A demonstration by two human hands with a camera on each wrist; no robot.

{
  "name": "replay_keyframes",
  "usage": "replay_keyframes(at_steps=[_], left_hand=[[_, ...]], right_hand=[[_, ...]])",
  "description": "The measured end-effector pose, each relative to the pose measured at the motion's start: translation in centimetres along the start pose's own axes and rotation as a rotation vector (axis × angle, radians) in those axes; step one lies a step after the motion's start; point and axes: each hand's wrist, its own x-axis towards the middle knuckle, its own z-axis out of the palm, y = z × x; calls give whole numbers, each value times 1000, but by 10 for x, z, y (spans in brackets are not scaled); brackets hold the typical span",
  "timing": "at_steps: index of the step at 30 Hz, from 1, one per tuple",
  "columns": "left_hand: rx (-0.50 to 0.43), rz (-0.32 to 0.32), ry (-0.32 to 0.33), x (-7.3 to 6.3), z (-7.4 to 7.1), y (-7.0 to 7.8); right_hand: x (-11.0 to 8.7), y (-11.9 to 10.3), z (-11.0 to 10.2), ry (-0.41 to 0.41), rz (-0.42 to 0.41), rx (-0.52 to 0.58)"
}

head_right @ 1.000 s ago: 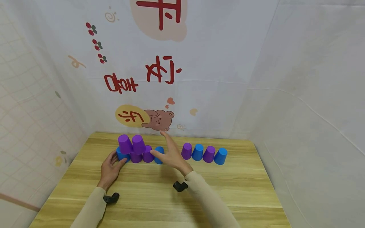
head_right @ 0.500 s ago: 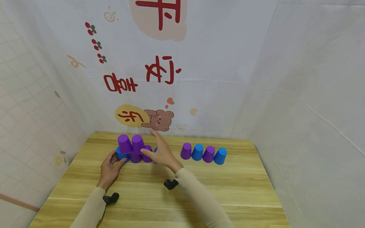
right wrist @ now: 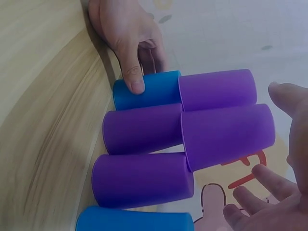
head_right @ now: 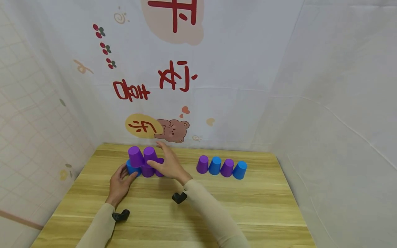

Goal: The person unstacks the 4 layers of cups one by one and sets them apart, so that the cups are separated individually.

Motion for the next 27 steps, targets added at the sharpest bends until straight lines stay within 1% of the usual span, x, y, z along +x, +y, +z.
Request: replay_keyframes(at_steps=[5, 7, 12, 19, 25, 27], left_hand=[[-5, 2, -1, 0, 0, -1], [-4, 2, -2, 0, 0, 0], [-8, -3, -5, 0, 0, 1], [-3, -7, -7, 0, -1, 2], [-1, -17, -8, -2, 0, 3], [6, -10, -4, -2, 0, 3]], right_hand=[[5, -4, 5, -8, -17, -11], [7, -5, 6, -7, -25, -38], [8, -9, 8, -10, -35, -64], [11, -13, 11, -3, -37, -85], [15, -13, 14, 14, -29, -88], [16, -12, 15, 20, -25, -97]])
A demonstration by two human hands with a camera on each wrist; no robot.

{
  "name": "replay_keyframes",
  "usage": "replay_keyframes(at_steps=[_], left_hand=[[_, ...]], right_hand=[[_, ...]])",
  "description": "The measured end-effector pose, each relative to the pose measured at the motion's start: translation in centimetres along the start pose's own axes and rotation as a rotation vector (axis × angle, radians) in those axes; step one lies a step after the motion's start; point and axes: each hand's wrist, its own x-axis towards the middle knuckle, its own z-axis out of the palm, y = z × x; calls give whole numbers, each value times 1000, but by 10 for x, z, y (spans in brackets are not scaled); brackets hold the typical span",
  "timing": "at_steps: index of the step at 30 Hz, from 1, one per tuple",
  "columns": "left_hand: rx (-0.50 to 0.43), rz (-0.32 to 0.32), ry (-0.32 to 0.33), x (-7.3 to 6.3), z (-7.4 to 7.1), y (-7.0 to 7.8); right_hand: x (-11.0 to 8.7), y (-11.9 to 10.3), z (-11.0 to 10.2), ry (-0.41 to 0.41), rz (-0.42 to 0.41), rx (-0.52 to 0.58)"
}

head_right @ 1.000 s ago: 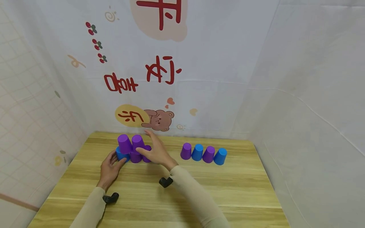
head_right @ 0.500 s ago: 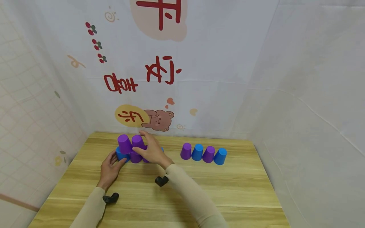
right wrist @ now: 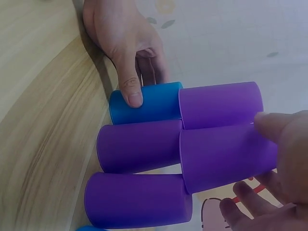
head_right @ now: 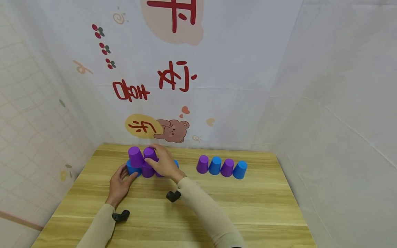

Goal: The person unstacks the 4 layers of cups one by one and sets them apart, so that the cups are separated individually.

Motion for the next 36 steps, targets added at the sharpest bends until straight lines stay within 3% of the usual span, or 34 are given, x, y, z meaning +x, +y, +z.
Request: replay_keyframes(at_steps=[5, 12, 20, 36], left_hand=[[7, 22, 12, 1, 1, 0], [7, 6, 12, 3, 2, -1], [0, 6, 2, 2, 2, -1], [-13, -16, -15, 0, -1, 1]], right_hand=[[2, 4, 1, 11, -10, 9], [3, 4, 1, 9, -6, 65], [2, 3, 1, 16, -3, 55], [-17, -5, -16, 67, -28, 189]])
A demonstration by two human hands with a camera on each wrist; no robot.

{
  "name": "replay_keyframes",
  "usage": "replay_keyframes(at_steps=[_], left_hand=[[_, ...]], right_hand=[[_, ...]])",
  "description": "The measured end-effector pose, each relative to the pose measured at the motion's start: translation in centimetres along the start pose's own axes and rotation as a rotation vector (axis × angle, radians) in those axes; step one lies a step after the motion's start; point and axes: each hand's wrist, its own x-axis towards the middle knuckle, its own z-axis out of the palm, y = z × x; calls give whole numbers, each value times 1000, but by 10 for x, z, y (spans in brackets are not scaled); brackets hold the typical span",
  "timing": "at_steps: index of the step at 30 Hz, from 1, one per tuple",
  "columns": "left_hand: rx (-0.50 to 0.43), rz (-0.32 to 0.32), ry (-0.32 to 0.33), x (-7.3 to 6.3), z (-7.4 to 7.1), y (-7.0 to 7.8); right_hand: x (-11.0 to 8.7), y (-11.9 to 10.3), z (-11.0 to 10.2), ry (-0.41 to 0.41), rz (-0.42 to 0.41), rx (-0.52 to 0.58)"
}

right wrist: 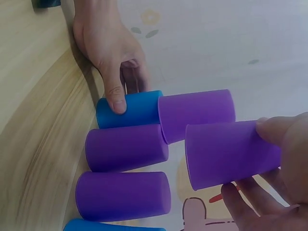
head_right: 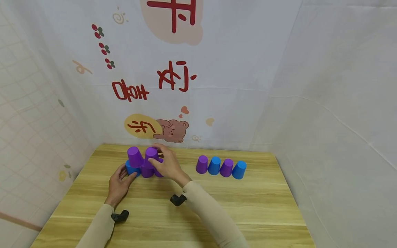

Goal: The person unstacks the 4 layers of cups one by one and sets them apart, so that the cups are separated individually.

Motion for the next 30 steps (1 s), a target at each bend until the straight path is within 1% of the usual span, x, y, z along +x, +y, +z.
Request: replay_keyframes(at_steps=[3, 6, 11, 19, 24, 30], left_hand=[[-8, -6, -5, -1, -1, 0], [-7, -1, -4, 0, 0, -1], [10, 12, 8, 1, 1, -2], [15, 14, 20, 0, -1, -2], [11, 5, 14, -1, 0, -2], [14, 1, 10, 0, 0, 0]], right_hand=[[-7, -1, -6, 15, -14, 17], [-15, -1, -13, 29, -15, -1], [-30, -2, -24, 67, 8, -15], [-52, -2, -42, 137, -2, 4], [-64, 3, -53, 181, 19, -2], [-83, 16, -70, 234, 46, -37]])
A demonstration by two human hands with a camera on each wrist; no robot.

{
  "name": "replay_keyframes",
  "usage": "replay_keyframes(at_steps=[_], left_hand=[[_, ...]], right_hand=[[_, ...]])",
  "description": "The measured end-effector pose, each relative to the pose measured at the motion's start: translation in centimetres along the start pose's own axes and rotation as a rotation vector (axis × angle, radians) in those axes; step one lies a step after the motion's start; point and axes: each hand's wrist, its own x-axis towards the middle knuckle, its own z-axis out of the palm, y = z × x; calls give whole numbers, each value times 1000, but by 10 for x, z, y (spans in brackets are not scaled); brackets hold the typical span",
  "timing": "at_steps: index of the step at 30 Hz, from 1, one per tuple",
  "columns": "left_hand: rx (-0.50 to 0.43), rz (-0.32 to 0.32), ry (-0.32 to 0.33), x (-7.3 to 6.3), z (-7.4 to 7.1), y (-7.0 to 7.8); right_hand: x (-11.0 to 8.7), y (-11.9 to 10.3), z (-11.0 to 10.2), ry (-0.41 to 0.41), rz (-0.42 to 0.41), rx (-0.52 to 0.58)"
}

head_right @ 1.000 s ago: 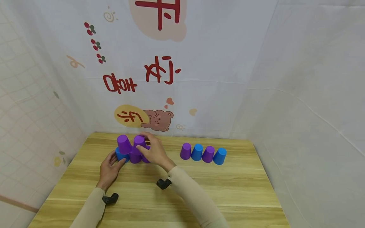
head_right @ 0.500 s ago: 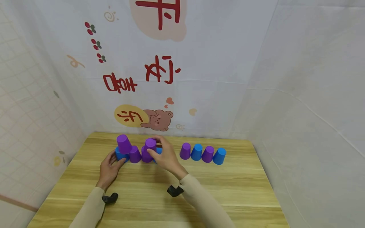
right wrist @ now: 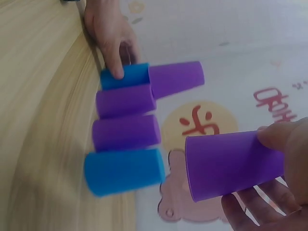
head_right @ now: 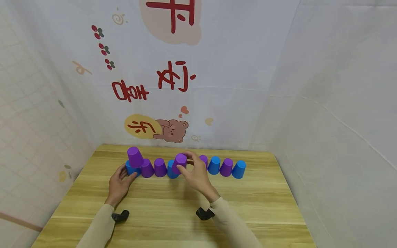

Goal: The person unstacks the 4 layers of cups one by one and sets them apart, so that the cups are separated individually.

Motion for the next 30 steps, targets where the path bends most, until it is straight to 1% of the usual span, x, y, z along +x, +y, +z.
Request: replay_keyframes(at_steps=[9, 14, 16, 23, 30], left_hand=[[0, 4, -4, 2, 1, 1], [-10, 3, -9, 0, 1, 1], [-12, 5, -8, 0, 1, 1], [-3, 6, -1, -1, 2, 1], [-4, 5, -4, -1, 2, 1]], right_hand=[[-19, 31, -30, 82, 32, -26], [-28, 44, -41, 99, 84, -38], [-30, 48, -43, 102, 105, -37], [-37, 63, -46, 121, 121, -68], [-43, 73, -43, 135, 182, -64]])
